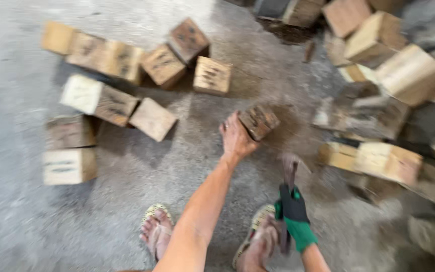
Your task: The person uses a hammer to split small wooden blocks on a concrete floor. They hold each block with one hand and strike it with the hammer, then move the split pieces aside and repeat the process with another block.
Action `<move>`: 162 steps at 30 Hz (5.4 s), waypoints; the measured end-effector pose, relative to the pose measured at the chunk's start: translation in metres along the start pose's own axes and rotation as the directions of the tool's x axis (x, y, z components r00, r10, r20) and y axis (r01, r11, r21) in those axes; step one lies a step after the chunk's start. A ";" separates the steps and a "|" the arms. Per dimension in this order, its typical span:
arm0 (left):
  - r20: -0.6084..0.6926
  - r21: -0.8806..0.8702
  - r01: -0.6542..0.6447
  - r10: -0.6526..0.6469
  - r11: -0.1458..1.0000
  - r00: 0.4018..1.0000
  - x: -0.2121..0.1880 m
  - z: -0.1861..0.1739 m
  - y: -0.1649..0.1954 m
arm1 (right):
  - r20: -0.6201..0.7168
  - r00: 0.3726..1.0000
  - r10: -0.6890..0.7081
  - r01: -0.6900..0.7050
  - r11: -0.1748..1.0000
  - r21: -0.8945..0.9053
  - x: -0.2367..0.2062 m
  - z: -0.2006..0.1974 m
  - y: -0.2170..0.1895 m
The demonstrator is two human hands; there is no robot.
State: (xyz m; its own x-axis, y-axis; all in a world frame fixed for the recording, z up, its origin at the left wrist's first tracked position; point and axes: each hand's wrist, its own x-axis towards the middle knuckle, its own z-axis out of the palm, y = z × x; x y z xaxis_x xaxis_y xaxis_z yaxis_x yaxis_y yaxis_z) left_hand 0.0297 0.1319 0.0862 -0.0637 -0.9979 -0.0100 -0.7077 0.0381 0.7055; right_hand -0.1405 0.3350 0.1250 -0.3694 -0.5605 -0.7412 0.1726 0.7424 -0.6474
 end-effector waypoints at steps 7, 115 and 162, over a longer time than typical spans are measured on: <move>-0.317 0.380 -0.056 0.187 0.923 0.930 0.027 -0.052 -0.061 | 0.108 0.939 0.326 -0.327 0.945 -0.002 0.052 0.003 0.042; 0.854 -0.257 -0.256 0.343 0.932 0.391 0.146 -0.118 -0.101 | 0.447 0.757 -0.477 0.614 0.287 -0.735 0.007 0.151 -0.154; 0.858 -0.253 -0.112 0.276 0.961 0.433 0.134 -0.101 -0.054 | 0.354 0.587 -0.728 0.759 0.344 -0.552 0.005 0.090 -0.146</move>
State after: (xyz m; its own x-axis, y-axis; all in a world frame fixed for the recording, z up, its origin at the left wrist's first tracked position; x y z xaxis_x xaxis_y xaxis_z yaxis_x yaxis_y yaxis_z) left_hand 0.1307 -0.0090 0.1188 -0.8269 -0.3769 -0.4175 -0.4949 0.1350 0.8584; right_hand -0.0856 0.1910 0.1999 -0.0194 -0.9995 -0.0269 -0.7251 0.0326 -0.6879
